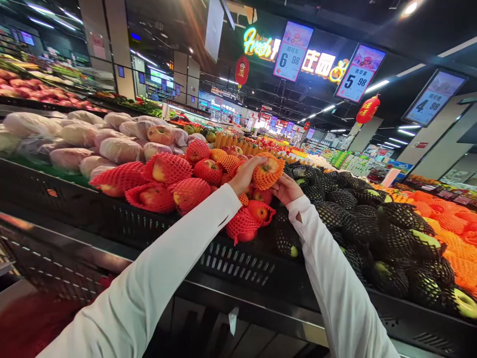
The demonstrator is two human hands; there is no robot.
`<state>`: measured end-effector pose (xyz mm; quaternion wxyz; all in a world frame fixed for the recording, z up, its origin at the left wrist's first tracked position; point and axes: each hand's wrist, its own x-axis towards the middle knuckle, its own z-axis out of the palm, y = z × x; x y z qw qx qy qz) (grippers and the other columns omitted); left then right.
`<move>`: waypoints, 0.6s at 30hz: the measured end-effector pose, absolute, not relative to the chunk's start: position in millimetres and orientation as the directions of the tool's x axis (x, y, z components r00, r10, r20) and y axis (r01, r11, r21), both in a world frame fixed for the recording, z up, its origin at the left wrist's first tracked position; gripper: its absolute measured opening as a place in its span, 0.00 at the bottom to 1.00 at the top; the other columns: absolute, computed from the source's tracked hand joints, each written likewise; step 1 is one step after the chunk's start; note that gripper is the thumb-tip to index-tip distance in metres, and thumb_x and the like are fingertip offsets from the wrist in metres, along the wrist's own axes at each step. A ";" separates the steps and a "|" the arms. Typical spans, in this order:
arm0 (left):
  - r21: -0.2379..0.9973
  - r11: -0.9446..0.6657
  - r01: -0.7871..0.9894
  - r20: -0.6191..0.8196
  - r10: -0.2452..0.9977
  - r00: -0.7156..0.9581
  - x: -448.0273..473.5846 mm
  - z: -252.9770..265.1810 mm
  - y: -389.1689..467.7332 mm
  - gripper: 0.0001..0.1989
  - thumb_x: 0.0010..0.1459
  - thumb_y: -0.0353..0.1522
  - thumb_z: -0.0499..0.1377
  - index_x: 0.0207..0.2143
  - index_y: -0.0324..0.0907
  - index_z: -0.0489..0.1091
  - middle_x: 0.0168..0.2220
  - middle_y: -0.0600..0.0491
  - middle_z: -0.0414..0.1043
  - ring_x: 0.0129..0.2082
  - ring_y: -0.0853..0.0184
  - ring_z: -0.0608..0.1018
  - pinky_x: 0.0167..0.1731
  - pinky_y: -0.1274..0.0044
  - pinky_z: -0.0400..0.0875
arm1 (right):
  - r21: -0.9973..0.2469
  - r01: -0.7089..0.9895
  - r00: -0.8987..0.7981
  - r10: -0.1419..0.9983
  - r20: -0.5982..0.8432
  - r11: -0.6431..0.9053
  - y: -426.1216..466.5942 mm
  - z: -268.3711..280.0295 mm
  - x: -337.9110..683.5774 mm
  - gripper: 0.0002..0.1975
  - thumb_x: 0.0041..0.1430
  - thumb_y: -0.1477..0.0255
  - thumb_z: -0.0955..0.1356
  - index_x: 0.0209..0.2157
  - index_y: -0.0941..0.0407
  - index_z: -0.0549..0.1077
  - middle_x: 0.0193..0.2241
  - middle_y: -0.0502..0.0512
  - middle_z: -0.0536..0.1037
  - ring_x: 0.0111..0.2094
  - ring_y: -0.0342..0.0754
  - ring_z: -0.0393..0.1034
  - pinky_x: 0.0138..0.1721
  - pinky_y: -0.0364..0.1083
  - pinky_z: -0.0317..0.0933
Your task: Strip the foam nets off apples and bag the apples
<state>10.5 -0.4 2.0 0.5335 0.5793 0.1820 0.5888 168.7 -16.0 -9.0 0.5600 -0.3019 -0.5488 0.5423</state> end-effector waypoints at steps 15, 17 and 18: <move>0.809 -0.412 -0.419 0.527 0.825 0.205 11.4 -0.8 3.1 0.12 0.55 0.38 0.61 0.37 0.38 0.71 0.38 0.49 0.76 0.42 0.64 0.77 0.42 0.75 0.71 | -0.953 -0.236 -0.180 0.955 0.237 0.192 -23.7 -7.6 159.2 0.30 0.37 0.59 0.78 0.42 0.50 0.67 0.38 0.50 0.78 0.37 0.48 0.76 0.34 0.47 0.73; 0.853 -0.381 -0.357 0.483 0.836 0.261 10.4 -2.5 3.9 0.18 0.57 0.45 0.59 0.36 0.37 0.72 0.32 0.49 0.76 0.35 0.64 0.78 0.36 0.75 0.72 | -0.947 -0.210 -0.142 0.951 0.276 0.244 -21.9 -13.4 156.5 0.37 0.29 0.72 0.80 0.44 0.49 0.67 0.38 0.47 0.79 0.37 0.47 0.76 0.34 0.45 0.73; 0.881 -0.358 -0.309 0.447 0.844 0.296 9.8 -3.2 3.9 0.23 0.58 0.50 0.56 0.36 0.37 0.73 0.29 0.48 0.76 0.30 0.65 0.77 0.32 0.75 0.71 | -0.944 -0.197 -0.118 0.949 0.292 0.266 -20.9 -15.9 155.6 0.39 0.26 0.75 0.80 0.45 0.49 0.67 0.37 0.47 0.79 0.37 0.47 0.76 0.34 0.45 0.73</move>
